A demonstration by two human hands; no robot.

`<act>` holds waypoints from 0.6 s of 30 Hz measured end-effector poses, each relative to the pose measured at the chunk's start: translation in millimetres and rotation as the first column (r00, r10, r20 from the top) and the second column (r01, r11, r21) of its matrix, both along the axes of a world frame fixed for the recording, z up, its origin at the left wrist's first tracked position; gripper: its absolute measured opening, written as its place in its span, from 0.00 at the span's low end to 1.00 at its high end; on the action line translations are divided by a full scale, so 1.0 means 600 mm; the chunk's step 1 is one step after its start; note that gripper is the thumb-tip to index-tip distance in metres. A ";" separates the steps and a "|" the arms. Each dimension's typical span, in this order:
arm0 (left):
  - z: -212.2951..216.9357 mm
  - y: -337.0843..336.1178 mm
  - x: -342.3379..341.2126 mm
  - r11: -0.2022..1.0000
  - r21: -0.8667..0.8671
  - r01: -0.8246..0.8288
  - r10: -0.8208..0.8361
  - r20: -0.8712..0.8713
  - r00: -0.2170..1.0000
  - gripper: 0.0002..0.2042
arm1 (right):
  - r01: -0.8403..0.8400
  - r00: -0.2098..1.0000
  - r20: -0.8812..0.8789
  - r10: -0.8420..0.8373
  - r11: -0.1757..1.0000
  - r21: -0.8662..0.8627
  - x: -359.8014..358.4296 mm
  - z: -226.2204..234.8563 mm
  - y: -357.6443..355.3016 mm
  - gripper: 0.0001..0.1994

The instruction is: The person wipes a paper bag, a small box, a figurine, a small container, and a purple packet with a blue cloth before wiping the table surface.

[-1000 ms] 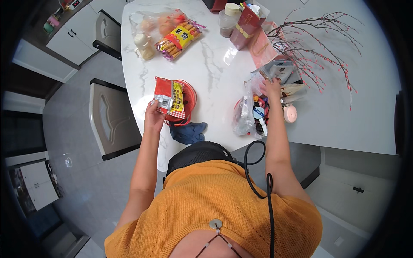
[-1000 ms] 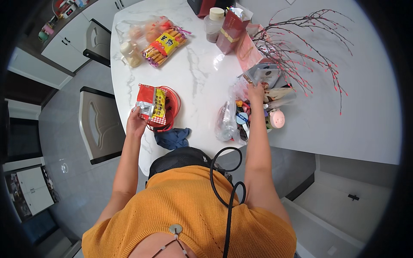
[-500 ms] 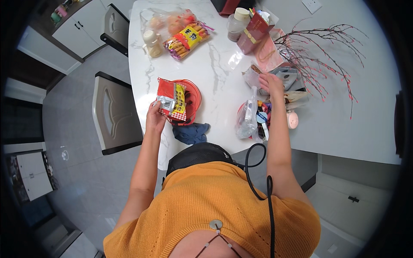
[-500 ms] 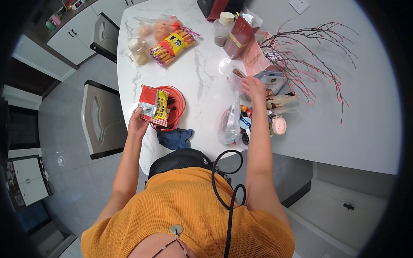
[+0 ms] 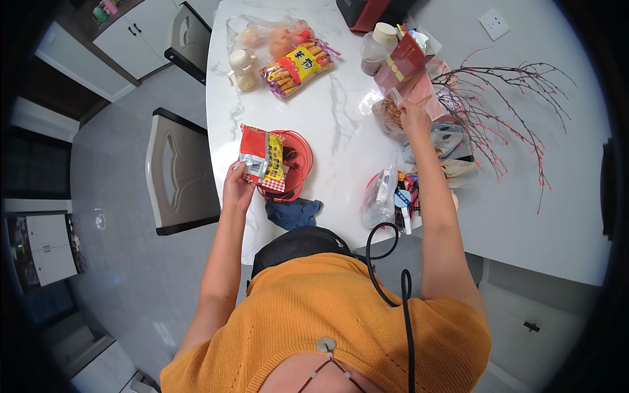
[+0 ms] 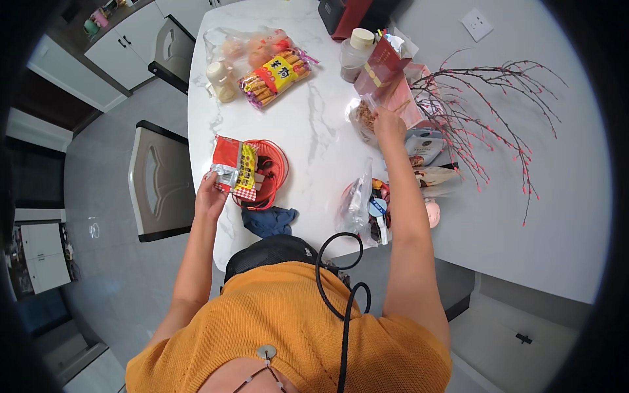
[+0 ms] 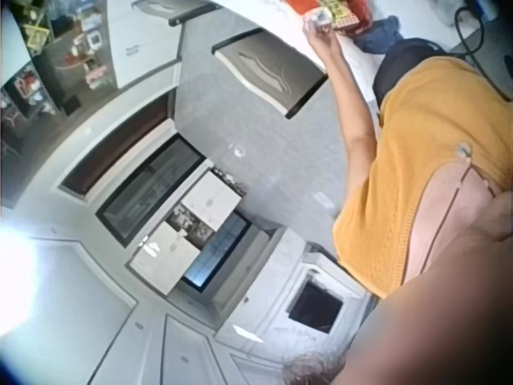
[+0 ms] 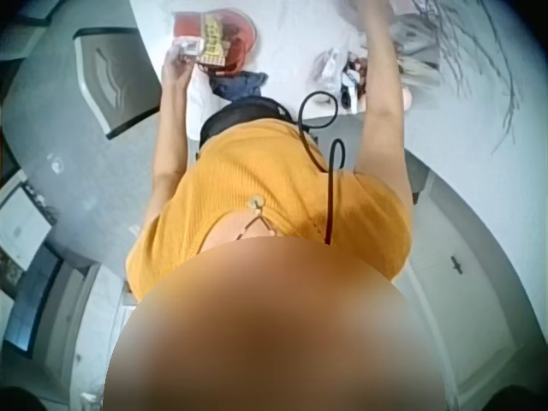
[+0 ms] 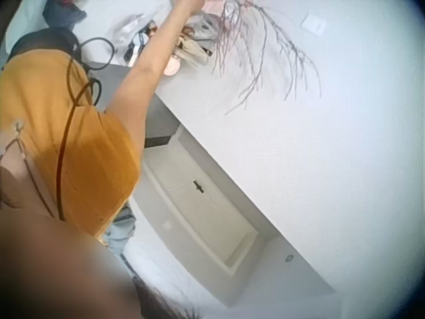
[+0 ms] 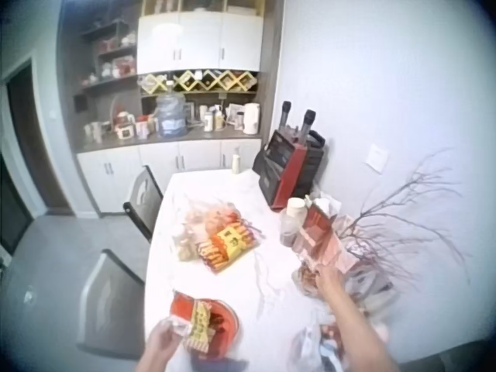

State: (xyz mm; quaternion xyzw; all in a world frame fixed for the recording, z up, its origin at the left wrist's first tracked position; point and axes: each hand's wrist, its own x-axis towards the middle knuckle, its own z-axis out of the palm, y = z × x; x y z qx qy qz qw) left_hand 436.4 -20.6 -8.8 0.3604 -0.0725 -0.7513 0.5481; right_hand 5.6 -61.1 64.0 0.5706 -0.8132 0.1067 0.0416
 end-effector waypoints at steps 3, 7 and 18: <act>-0.003 -0.003 -0.013 1.000 0.006 0.021 -0.021 -0.030 0.999 0.11 | 0.017 1.000 -0.005 -0.017 1.000 0.001 -0.005 -0.005 -0.005 0.07; -0.011 -0.007 -0.043 0.999 0.023 0.041 -0.040 -0.044 0.998 0.11 | 0.014 1.000 0.000 -0.014 0.999 0.039 -0.013 -0.007 -0.015 0.08; -0.008 -0.027 -0.121 0.979 0.011 0.203 -0.201 -0.087 0.976 0.14 | -0.008 0.988 -0.152 -0.012 0.992 -0.127 -0.051 -0.019 -0.019 0.11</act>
